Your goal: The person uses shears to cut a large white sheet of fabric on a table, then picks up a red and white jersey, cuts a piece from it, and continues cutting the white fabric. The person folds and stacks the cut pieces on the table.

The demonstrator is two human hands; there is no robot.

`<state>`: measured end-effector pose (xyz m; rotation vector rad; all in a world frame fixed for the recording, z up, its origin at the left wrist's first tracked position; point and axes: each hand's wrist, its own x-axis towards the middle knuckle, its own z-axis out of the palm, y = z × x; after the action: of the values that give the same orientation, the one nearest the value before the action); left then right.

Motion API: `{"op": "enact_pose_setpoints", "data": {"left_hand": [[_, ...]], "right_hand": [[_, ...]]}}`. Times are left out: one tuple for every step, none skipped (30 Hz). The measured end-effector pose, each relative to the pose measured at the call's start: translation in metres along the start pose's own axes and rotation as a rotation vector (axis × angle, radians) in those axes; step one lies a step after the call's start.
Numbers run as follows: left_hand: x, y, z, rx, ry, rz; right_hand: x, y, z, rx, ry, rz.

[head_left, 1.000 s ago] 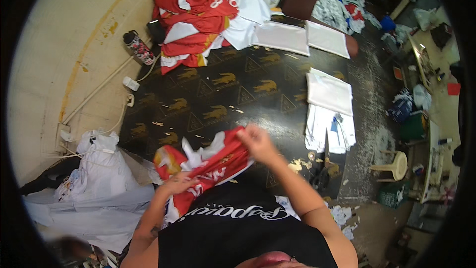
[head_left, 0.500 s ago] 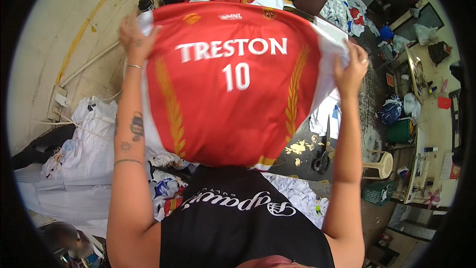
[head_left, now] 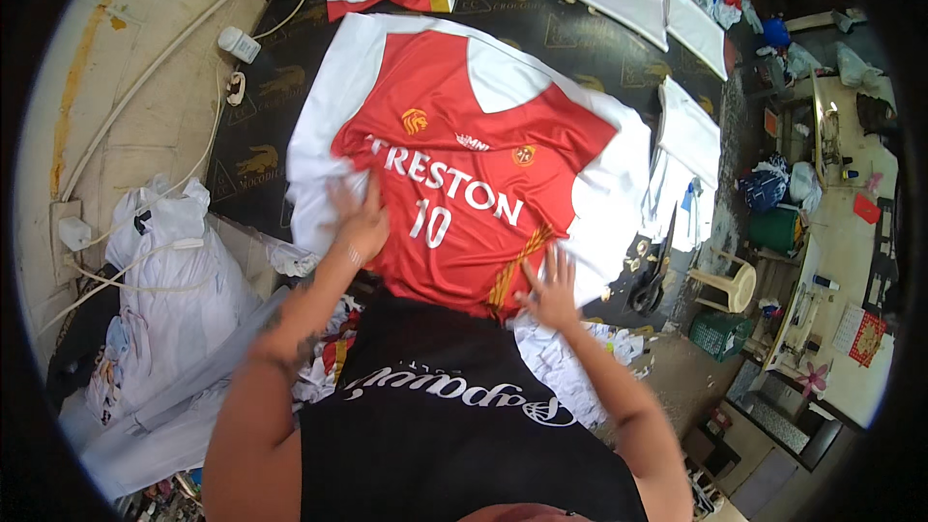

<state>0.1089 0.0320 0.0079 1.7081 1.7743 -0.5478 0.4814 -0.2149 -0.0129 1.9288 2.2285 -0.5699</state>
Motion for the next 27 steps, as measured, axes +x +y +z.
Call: {"op": "enact_pose_setpoints", "data": {"left_hand": [[0.02, 0.022, -0.025, 0.03, -0.124, 0.095], [0.058, 0.037, -0.062, 0.188, -0.186, 0.185], [0.095, 0.045, -0.099, -0.005, 0.007, 0.367], [0.133, 0.044, -0.133, -0.047, 0.124, 0.396], [0.176, 0.043, -0.176, -0.034, 0.282, 0.329], [0.206, 0.035, -0.193, 0.25, 0.71, 0.435], [0.232, 0.031, -0.208, 0.31, 0.984, 0.551], [0.246, 0.028, -0.216, 0.048, 0.738, 0.745], [0.248, 0.026, -0.208, -0.156, 0.54, 0.89], [0.244, 0.028, -0.201, -0.272, 0.292, 0.852], [0.222, 0.027, -0.172, -0.307, 0.215, 0.807], [0.197, 0.027, -0.147, -0.223, 0.149, 0.626], [0.165, 0.021, -0.114, -0.113, 0.16, 0.46], [0.136, 0.013, -0.084, 0.0, 0.251, 0.24], [0.105, 0.003, -0.052, -0.051, 0.332, 0.031], [0.083, -0.012, -0.03, -0.042, 0.454, 0.049], [0.068, -0.028, -0.01, -0.005, 0.708, 0.098], [0.055, -0.042, 0.009, 0.022, 0.7, 0.102], [0.049, -0.056, 0.022, 0.076, 0.748, 0.122], [0.047, -0.069, 0.028, 0.102, 0.695, 0.14], [0.049, -0.078, 0.029, 0.166, 0.654, 0.163], [0.054, -0.083, 0.024, 0.122, 0.632, 0.113], [0.057, -0.081, 0.019, 0.128, 0.69, 0.084], [0.061, -0.074, 0.008, 0.135, 0.713, -0.057], [0.06, -0.059, 0.001, 0.201, 0.74, -0.235], [0.056, -0.038, -0.003, 0.211, 0.924, -0.269], [0.049, -0.011, -0.007, 0.122, 0.898, -0.021]], "right_hand": [[0.032, 0.035, -0.025, 0.056, -0.203, -0.121], [0.079, 0.081, -0.058, -0.047, -0.255, -0.211], [0.119, 0.121, -0.091, -0.19, -0.204, -0.264], [0.145, 0.169, -0.131, -0.154, -0.126, -0.057], [0.173, 0.214, -0.177, -0.177, -0.067, 0.229], [0.18, 0.235, -0.199, -0.121, 0.446, 0.167], [0.191, 0.245, -0.214, -0.209, 0.735, -0.047], [0.183, 0.239, -0.215, -0.007, 0.639, -0.018], [0.17, 0.224, -0.212, 0.179, 0.621, -0.096], [0.153, 0.189, -0.184, 0.339, 0.542, -0.028], [0.134, 0.155, -0.16, 0.358, 0.499, -0.024], [0.108, 0.113, -0.123, 0.225, 0.451, 0.127], [0.081, 0.081, -0.092, 0.336, 0.264, 0.204], [0.05, 0.053, -0.062, 0.083, 0.134, 0.213], [0.017, 0.038, -0.04, 0.053, 0.098, 0.212], [-0.011, 0.037, -0.025, 0.083, 0.175, 0.186], [-0.038, 0.046, -0.018, 0.171, 0.259, 0.164], [-0.055, 0.064, -0.012, 0.144, 0.336, 0.229], [-0.075, 0.081, -0.012, 0.132, 0.453, 0.34], [-0.087, 0.101, -0.013, 0.08, 0.465, 0.497], [-0.095, 0.122, -0.015, 0.061, 0.403, 0.729], [-0.1, 0.142, -0.019, 0.097, 0.38, 0.801], [-0.103, 0.159, -0.022, 0.15, 0.358, 0.839], [-0.102, 0.172, -0.024, 0.163, 0.368, 0.818], [-0.103, 0.182, -0.025, 0.157, 0.358, 0.849], [-0.103, 0.188, -0.024, 0.046, 0.316, 0.866], [-0.105, 0.192, -0.024, 0.033, 0.263, 0.85]]}}
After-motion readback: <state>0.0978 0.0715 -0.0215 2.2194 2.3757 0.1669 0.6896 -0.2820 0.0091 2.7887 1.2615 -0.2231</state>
